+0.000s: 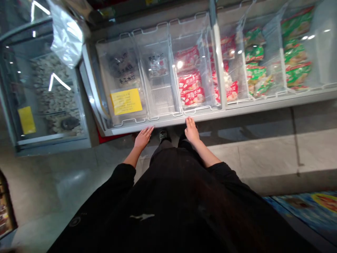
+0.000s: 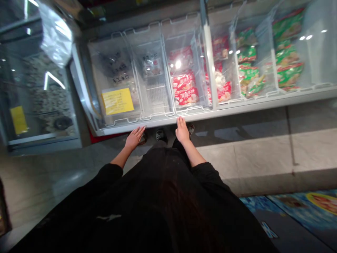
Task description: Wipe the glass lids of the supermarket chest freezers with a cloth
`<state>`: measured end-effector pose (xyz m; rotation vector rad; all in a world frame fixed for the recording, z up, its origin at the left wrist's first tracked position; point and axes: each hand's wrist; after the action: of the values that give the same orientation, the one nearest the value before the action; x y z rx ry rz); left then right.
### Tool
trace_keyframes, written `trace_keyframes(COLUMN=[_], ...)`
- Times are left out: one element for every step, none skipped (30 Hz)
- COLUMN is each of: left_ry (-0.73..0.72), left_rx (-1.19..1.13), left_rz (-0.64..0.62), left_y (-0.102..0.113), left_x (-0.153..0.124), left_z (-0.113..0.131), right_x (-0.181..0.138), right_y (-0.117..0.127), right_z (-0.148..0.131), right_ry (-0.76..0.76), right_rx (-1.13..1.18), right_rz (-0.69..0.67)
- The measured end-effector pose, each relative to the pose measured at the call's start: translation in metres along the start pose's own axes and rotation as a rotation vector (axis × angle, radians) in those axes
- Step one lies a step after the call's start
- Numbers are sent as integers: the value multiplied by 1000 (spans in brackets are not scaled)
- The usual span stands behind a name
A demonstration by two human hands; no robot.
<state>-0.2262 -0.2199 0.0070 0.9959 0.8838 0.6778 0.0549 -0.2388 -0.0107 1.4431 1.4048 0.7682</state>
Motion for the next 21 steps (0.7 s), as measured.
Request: trace_keyframes(left_ry=[25,49,74,101,131,165,201,240,281,324,369,412,454,494,531,565,597,626,654,679,701], left_rx=[-2,-6,-12,-21,-31,-43,-56,-69,-82,-93,-103,-113,-123,-134,-146,-161,-176,-192,-208,-221,-232], left_rz=[15,30,45,61,79,98,117,136,153,168,179,187,190,188,182,172,160,147,135,123,114], left_y=[0,-2,-4,-7,-10,-13,-16,-18,-21,-23,-27,-30,-35,-40,-47,-55,-64,-74,-85,-97,-110], left_x=[-3,-6,-10,-14,-21,-29,-38,-48,-58,-67,-76,-84,-91,-98,-103,-107,-110,-111,-112,-110,-107], left_z=[-13,-24,-35,-44,-52,-59,-66,-71,-76,-80,-84,-87,-90,-92,-94,-96,-98,-100,-103,-107,-112], right_x=[-1,-1,-1,0,0,0,0,0,0,0,0,0,0,1,1,1,1,1,2,2,3], right_y=[-6,-10,-14,-16,-17,-17,-17,-16,-16,-16,-16,-17,-19,-22,-25,-29,-33,-39,-44,-51,-58], right_z=[-10,-20,-30,-40,-50,-60,-71,-81,-91,-100,-108,-115,-120,-123,-124,-124,-123,-120,-117,-114,-111], right_ry=[1,7,26,57,91,125,152,174,191,207,222,238,253,267,278,289,298,310,321,330,336], right_rx=[-11,-16,-14,-9,-2,5,11,16,19,21,24,30,38,44,45,40,30,15,0,-14,-29], right_rz=[14,28,37,41,43,41,36,27,12,-8,-30,-54,-74,-90,-100,-102,-96,-83,-66,-46,-24])
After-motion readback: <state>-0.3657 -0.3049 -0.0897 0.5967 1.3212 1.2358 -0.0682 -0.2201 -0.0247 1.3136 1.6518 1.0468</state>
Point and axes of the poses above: each hand's wrist, its own x-axis towards the middle knuckle, its own y-axis out of the back of the hand, z = x × y, and after that the axes turned 7 degrees about z, right-handed
